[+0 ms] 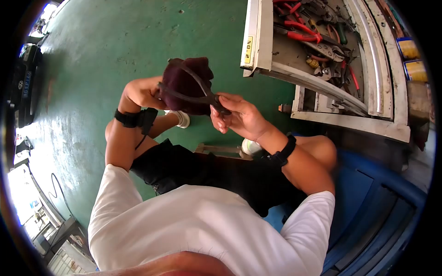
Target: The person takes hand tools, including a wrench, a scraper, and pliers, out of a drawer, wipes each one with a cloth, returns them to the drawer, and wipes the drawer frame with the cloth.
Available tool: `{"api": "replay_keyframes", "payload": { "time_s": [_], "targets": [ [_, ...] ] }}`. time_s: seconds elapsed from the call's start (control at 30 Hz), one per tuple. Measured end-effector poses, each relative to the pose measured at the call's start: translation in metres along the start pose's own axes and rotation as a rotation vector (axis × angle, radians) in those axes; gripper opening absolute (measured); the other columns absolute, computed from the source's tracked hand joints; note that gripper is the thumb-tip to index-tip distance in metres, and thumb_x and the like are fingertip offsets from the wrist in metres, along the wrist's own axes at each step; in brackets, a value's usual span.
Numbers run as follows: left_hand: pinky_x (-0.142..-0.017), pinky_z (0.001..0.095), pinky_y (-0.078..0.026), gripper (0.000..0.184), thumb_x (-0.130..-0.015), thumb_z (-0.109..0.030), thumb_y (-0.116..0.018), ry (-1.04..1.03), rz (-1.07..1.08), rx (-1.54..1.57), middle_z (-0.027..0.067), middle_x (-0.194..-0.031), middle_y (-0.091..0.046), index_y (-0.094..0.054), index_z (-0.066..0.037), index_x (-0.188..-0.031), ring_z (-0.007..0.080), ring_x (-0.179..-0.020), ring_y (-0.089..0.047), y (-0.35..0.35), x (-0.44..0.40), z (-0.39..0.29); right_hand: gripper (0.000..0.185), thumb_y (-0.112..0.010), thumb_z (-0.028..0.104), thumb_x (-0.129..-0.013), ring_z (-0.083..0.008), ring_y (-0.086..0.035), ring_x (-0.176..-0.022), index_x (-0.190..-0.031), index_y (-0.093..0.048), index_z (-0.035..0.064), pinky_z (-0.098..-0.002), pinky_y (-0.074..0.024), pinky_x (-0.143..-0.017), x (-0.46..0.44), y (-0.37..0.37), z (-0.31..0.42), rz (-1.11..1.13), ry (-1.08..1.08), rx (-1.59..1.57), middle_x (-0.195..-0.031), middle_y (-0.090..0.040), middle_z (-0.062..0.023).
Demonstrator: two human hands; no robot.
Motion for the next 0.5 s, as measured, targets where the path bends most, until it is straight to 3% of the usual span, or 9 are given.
{"api": "replay_keyframes", "payload": {
  "time_s": [0.13,0.2,0.23,0.33,0.5],
  "targets": [
    [-0.099,0.0321,-0.045,0.067,-0.082,0.016,-0.060,-0.137,0.027,-0.068,0.0096,-0.132,-0.056,-0.040,0.000,-0.144,0.0146,-0.119,-0.052,0.005,-0.006,0.001,0.036,-0.044,0.035,-0.103,-0.0170,-0.049,-0.060,-0.086,-0.053,0.0042,-0.0293,-0.0387,-0.057,0.001,0.001,0.005,-0.047,-0.009,0.087,-0.064,-0.048,-0.0047],
    [-0.093,0.0310,-0.049,0.052,-0.083,0.013,-0.064,-0.235,-0.029,-0.223,0.0076,-0.118,-0.064,-0.054,0.001,-0.132,0.0139,-0.109,-0.058,0.004,-0.014,-0.009,0.036,-0.044,0.034,-0.103,-0.0162,-0.047,-0.059,-0.086,-0.053,0.0044,-0.0289,-0.0370,-0.057,0.000,-0.003,0.006,0.026,0.005,0.127,-0.063,-0.047,-0.0041],
    [-0.093,0.0310,-0.049,0.052,-0.083,0.013,-0.064,-0.249,-0.036,-0.219,0.0076,-0.118,-0.064,-0.054,0.001,-0.132,0.0139,-0.109,-0.058,0.004,-0.021,-0.008,0.036,-0.044,0.034,-0.103,-0.0162,-0.047,-0.059,-0.086,-0.053,0.0044,-0.0289,-0.0370,-0.057,0.000,-0.001,0.003,0.026,-0.007,0.137,-0.063,-0.047,-0.0041],
    [-0.083,0.0289,-0.053,0.031,-0.082,0.001,-0.077,-0.177,-0.070,-0.347,0.0046,-0.100,-0.070,-0.065,0.002,-0.110,0.0103,-0.090,-0.062,-0.002,-0.035,-0.005,0.035,-0.046,0.032,-0.103,-0.0162,-0.048,-0.064,-0.088,-0.056,0.0021,-0.0291,-0.0385,-0.061,0.000,0.001,-0.006,0.062,-0.057,0.070,-0.067,-0.048,-0.0041],
    [-0.083,0.0293,-0.053,0.036,-0.078,-0.005,-0.082,-0.316,-0.046,-0.390,0.0040,-0.101,-0.070,-0.064,0.001,-0.109,0.0095,-0.092,-0.061,-0.024,-0.027,-0.041,0.033,-0.047,0.032,-0.103,-0.0153,-0.048,-0.065,-0.090,-0.055,0.0022,-0.0286,-0.0380,-0.061,-0.001,-0.006,-0.010,0.082,-0.099,0.140,-0.069,-0.049,-0.0038]
  ]
}}
Point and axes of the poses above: each hand's wrist, its own x-axis away from the middle knuckle, its own y-axis out of the back of the hand, z = x × y, the point moved 7 cm from there along -x, towards the middle knuckle
